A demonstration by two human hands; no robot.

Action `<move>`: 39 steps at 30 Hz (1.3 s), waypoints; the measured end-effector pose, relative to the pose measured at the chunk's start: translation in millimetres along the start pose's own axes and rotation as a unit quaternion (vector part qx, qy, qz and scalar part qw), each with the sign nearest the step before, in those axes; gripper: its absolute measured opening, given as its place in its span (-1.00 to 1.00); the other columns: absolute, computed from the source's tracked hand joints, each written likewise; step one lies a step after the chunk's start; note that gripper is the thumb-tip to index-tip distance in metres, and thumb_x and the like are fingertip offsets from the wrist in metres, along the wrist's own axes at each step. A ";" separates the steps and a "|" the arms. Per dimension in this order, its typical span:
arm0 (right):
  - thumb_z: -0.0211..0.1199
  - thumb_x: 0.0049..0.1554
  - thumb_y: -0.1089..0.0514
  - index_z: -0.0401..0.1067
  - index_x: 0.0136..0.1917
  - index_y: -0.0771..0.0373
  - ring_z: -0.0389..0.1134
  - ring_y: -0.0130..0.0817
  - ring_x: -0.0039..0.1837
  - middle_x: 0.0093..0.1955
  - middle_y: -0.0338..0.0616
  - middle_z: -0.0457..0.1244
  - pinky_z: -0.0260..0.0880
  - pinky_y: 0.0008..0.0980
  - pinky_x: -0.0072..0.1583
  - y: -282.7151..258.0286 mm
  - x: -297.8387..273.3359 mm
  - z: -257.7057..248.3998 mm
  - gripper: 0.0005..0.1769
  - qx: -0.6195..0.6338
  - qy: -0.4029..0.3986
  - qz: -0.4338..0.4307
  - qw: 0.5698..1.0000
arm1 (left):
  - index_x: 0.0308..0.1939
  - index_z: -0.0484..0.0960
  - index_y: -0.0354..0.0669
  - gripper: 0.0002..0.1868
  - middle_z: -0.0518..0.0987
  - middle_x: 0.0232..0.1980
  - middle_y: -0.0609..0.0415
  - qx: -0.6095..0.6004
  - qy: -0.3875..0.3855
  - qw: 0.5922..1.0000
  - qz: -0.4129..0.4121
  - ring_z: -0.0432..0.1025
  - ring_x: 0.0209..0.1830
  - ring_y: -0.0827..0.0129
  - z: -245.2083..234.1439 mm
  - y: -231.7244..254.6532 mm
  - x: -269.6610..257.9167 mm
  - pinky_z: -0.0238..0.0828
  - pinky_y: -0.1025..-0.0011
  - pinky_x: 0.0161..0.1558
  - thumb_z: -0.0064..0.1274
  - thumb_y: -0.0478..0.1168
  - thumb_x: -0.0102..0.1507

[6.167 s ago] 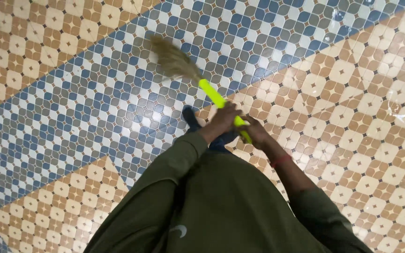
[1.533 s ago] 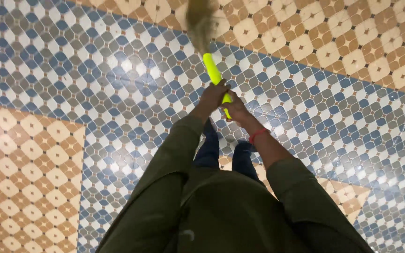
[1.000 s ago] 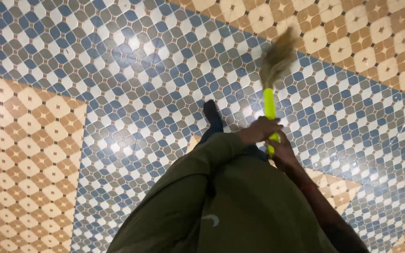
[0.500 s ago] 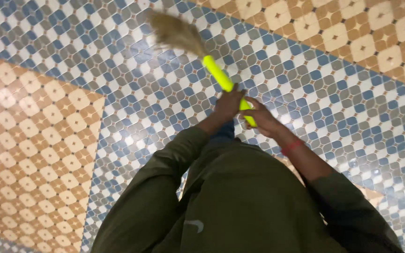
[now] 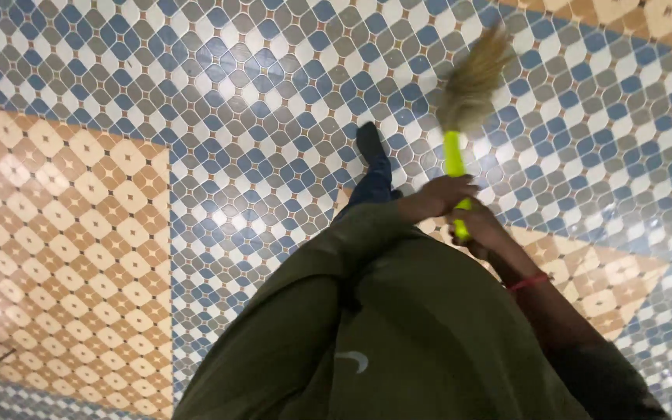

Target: The person sweeps the floor using a broom.

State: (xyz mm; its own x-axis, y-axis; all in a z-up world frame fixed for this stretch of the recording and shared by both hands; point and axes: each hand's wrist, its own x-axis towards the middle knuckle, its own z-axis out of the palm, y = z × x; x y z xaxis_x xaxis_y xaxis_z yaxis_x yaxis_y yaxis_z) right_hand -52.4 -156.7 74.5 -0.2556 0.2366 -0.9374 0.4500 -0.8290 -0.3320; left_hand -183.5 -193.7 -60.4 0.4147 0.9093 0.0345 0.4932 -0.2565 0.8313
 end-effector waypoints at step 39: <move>0.27 0.12 0.18 0.33 -0.05 0.15 0.25 -0.42 -0.30 -0.28 -0.24 0.25 0.30 -0.35 -0.29 135.7 32.3 231.1 -0.84 0.120 -0.158 0.033 0.980 | 0.24 0.53 -0.03 -0.54 0.45 0.31 -0.23 0.070 -0.006 0.969 -0.239 0.56 -0.05 -0.15 -93.9 11.1 -289.6 0.52 0.04 -0.04 0.04 -0.17 0.23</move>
State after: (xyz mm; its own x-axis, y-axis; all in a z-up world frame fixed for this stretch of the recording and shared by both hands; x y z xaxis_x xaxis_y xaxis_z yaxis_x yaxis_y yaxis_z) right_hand -197.4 -378.7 23.5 -0.5012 0.0415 -0.8643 0.2693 -0.9418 -0.2014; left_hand -369.9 -429.1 -9.1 0.1219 0.9315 -0.3426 0.7291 0.1502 0.6677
